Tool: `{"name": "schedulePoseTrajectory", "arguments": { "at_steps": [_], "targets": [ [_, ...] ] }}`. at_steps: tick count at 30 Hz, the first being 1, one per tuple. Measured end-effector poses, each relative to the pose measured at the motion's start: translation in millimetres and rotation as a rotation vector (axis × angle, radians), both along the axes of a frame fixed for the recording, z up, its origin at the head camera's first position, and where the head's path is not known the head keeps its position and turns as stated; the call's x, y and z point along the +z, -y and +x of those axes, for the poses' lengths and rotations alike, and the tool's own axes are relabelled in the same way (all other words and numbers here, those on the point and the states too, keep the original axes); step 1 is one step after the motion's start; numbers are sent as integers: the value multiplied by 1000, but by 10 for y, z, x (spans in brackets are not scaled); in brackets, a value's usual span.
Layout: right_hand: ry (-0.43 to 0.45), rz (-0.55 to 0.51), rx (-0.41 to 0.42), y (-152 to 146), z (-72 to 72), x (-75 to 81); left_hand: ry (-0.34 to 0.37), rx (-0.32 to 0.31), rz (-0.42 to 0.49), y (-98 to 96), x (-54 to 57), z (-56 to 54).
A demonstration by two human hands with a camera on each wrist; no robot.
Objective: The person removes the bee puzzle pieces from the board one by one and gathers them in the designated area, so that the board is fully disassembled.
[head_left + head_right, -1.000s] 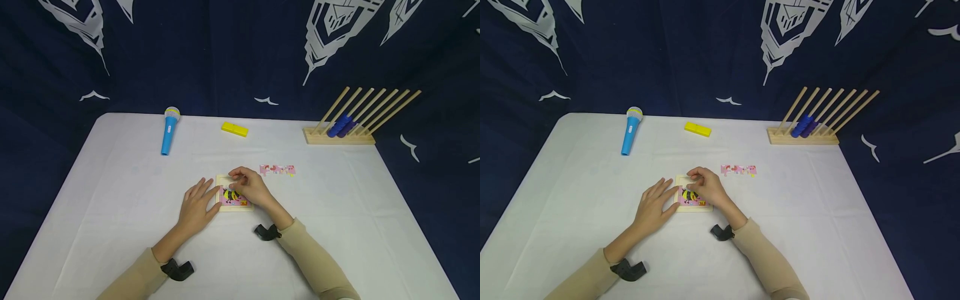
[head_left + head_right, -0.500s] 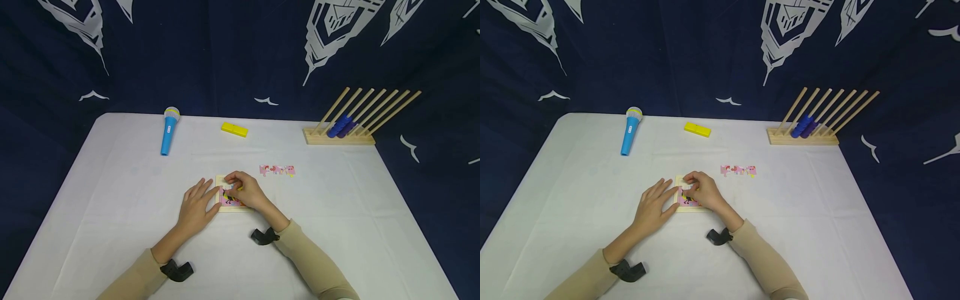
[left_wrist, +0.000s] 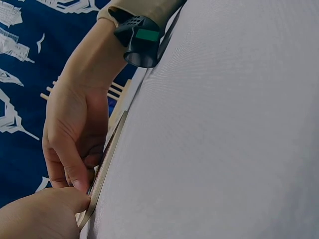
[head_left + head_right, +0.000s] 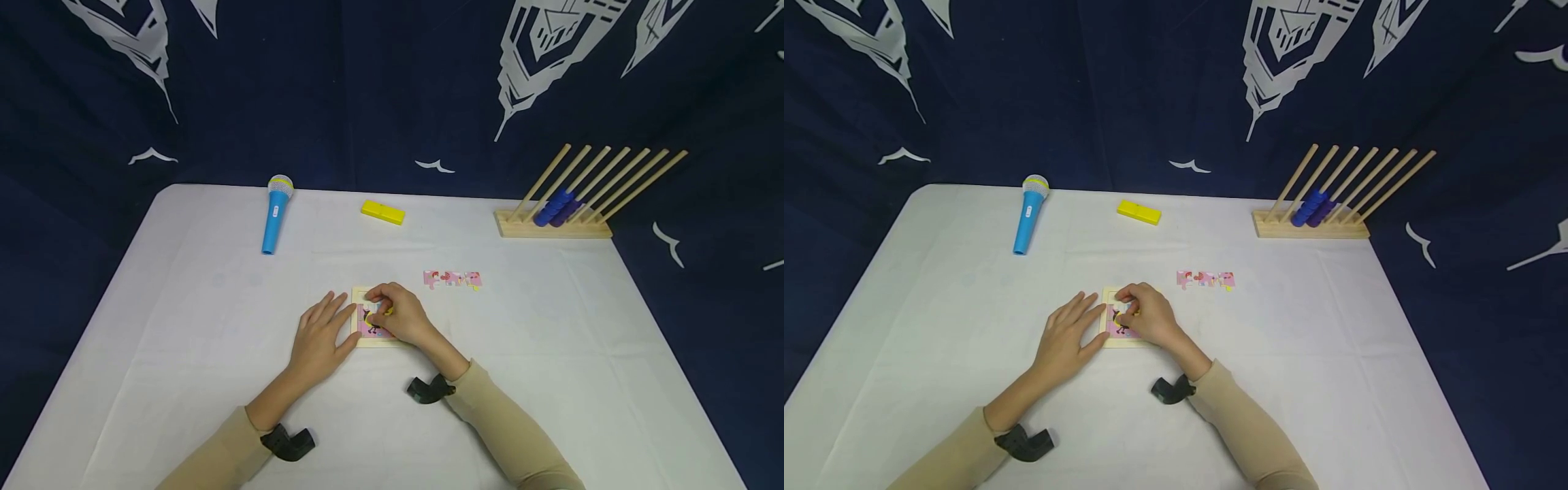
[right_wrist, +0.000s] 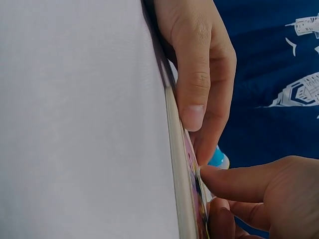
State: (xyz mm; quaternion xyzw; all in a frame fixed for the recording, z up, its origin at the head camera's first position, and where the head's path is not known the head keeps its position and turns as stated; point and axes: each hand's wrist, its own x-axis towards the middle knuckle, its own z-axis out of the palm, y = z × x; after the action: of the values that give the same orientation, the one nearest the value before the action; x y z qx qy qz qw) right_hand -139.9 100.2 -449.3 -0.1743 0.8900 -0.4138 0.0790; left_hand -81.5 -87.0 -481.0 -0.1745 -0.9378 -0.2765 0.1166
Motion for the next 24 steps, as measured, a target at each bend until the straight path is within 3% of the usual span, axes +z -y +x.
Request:
{"name": "schedulePoseTrajectory", "arguments": {
  "at_steps": [8,24],
  "targets": [
    [-110,67,21,12,18,-16,-15,-3,1,-5,-11,-5],
    [-116,90,26,26,60,25,-8,0,-1,-3,-17,-4]
  ]
}}
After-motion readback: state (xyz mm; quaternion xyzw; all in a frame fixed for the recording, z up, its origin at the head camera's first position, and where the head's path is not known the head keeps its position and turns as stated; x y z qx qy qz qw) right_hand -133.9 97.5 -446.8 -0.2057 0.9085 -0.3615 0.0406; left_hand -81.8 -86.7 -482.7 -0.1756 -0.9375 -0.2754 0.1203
